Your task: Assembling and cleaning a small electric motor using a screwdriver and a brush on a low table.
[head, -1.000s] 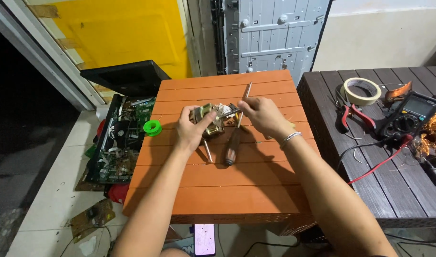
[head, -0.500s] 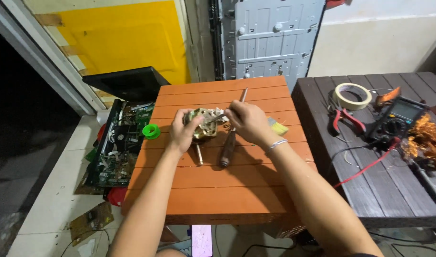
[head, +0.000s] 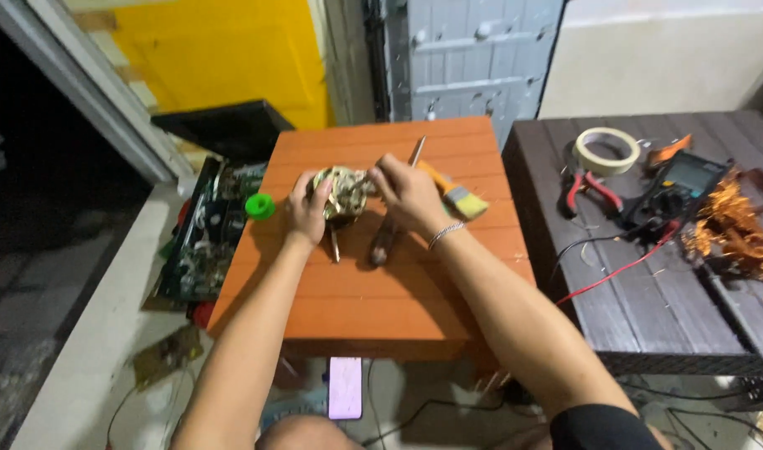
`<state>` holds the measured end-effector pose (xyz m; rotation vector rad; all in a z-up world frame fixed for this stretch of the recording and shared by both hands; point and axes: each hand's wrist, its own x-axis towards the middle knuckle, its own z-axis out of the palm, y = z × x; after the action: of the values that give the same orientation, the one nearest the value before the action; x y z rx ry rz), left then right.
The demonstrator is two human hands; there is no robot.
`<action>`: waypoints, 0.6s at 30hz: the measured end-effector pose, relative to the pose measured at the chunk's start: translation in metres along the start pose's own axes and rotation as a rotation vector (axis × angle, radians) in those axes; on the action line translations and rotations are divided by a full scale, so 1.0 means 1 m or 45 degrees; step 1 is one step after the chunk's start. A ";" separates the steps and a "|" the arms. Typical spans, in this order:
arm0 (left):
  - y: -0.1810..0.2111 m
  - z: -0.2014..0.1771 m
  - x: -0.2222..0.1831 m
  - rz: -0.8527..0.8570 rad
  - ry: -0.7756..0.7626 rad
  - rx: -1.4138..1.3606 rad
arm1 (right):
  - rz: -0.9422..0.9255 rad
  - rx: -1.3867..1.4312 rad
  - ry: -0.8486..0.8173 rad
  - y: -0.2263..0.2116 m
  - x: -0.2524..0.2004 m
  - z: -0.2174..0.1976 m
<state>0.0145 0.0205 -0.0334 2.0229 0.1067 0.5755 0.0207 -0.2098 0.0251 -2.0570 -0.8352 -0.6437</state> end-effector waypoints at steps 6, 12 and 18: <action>-0.003 0.003 -0.004 0.353 0.117 -0.120 | -0.213 0.075 0.166 0.001 0.002 0.006; 0.025 -0.009 -0.015 0.558 0.160 -0.038 | -0.194 0.085 0.117 -0.001 -0.003 0.004; 0.021 -0.007 -0.013 0.548 0.226 0.045 | -0.225 0.065 0.149 0.001 -0.004 0.007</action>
<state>-0.0036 0.0119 -0.0177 2.0355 -0.2205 1.0291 0.0197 -0.2055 0.0178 -1.8943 -0.9620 -0.8233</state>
